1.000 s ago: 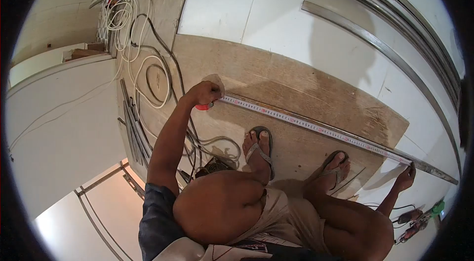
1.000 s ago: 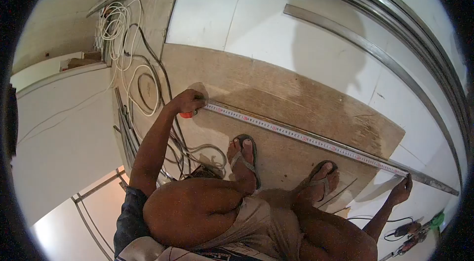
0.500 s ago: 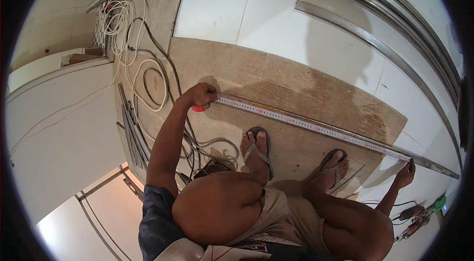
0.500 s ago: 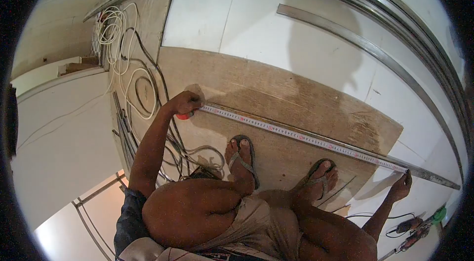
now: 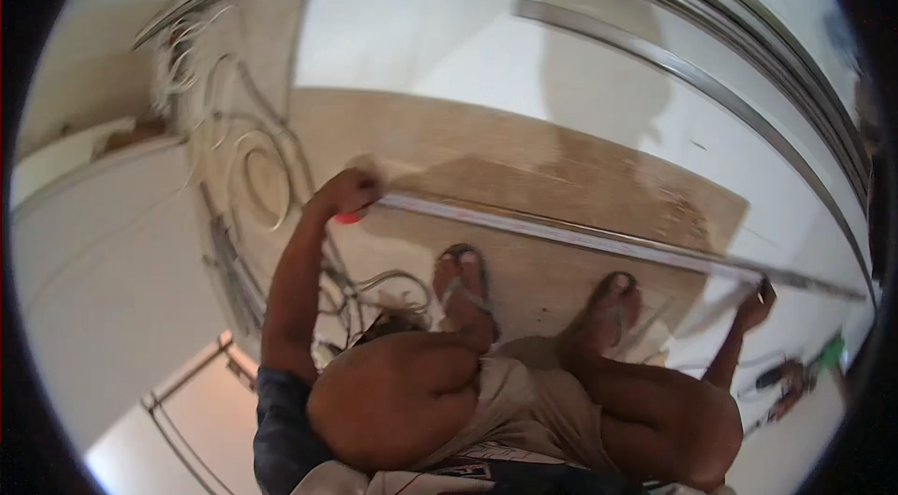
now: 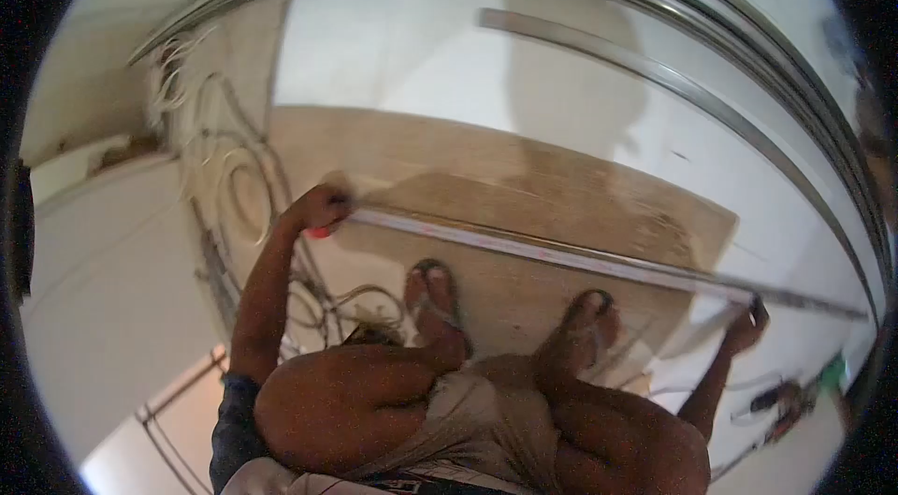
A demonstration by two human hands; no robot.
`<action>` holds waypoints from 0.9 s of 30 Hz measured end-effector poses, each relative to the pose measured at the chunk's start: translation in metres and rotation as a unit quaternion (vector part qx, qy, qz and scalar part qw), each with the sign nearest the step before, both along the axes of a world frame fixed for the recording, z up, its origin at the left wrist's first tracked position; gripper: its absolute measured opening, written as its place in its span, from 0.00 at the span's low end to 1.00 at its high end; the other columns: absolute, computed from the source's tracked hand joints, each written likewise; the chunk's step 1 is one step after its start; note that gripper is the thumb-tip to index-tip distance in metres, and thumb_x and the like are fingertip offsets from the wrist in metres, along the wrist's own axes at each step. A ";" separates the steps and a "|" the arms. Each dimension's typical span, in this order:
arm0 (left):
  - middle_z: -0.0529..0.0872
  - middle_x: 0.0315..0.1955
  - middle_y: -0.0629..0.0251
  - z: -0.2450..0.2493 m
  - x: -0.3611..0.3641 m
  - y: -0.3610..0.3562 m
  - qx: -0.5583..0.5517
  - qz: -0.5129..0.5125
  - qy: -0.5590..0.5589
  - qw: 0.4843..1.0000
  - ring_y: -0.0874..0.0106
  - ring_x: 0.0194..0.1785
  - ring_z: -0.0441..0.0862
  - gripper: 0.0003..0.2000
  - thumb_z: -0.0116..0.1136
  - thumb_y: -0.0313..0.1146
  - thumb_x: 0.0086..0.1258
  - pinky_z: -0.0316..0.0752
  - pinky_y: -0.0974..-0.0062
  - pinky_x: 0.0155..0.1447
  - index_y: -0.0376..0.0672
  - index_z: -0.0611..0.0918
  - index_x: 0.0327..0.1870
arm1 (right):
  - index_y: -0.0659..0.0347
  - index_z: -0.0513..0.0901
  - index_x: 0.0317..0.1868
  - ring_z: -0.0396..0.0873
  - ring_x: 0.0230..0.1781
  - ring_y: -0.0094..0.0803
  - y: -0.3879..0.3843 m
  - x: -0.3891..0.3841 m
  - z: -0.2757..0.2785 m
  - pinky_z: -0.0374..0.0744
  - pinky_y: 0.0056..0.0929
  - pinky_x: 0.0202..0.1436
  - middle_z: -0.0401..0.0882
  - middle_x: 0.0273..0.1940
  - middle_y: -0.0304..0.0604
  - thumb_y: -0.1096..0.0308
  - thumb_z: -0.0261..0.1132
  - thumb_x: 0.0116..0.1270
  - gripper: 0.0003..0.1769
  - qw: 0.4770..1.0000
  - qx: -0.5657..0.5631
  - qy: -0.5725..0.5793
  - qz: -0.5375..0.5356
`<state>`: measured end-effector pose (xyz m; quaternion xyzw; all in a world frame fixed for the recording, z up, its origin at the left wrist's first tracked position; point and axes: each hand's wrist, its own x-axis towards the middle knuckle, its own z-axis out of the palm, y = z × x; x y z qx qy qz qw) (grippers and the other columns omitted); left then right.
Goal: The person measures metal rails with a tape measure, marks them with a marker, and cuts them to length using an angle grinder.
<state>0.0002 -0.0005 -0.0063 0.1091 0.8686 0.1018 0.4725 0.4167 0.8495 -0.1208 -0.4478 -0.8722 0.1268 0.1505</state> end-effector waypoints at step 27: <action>0.77 0.17 0.68 -0.017 0.009 -0.012 0.072 0.122 -0.051 0.989 0.77 0.23 0.73 0.14 0.58 0.37 0.73 0.69 0.71 0.30 0.35 0.81 0.28 | 0.61 0.87 0.50 0.87 0.42 0.37 -0.071 -0.043 0.054 0.83 0.30 0.48 0.87 0.45 0.48 0.81 0.65 0.66 0.13 0.992 -0.042 0.105 -0.060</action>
